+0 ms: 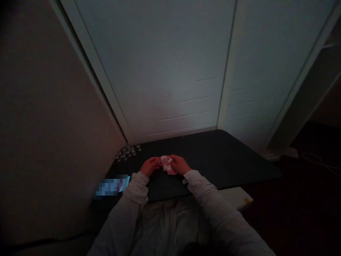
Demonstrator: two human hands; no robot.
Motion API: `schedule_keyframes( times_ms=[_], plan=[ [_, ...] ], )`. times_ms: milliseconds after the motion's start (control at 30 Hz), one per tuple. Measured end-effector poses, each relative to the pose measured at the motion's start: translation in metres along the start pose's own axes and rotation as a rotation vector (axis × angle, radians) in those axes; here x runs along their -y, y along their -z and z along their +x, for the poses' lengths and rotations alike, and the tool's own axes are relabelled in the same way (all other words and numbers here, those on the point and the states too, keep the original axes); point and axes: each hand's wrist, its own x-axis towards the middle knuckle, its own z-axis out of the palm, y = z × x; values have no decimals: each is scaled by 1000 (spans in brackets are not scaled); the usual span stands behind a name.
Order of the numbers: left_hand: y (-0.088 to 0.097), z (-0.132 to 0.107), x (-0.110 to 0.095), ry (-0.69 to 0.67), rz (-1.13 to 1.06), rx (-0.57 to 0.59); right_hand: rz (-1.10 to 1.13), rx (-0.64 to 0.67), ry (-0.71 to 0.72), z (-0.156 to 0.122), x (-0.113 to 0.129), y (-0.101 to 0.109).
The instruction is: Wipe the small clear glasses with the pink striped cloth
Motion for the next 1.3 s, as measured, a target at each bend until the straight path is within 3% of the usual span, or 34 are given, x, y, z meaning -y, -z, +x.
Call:
schedule_keyframes(
  times_ms=[300, 633, 833, 1300],
  plan=[
    [2, 2, 5, -44, 35, 27, 107, 103, 110, 1, -2, -2],
    [2, 0, 4, -22, 69, 29, 100, 113, 47, 2, -6, -4],
    [1, -1, 0, -9, -24, 18, 27, 109, -33, 2, -2, -2],
    [2, -2, 0, 8, -28, 43, 41, 149, 11, -1, 1, 0]
  ],
)
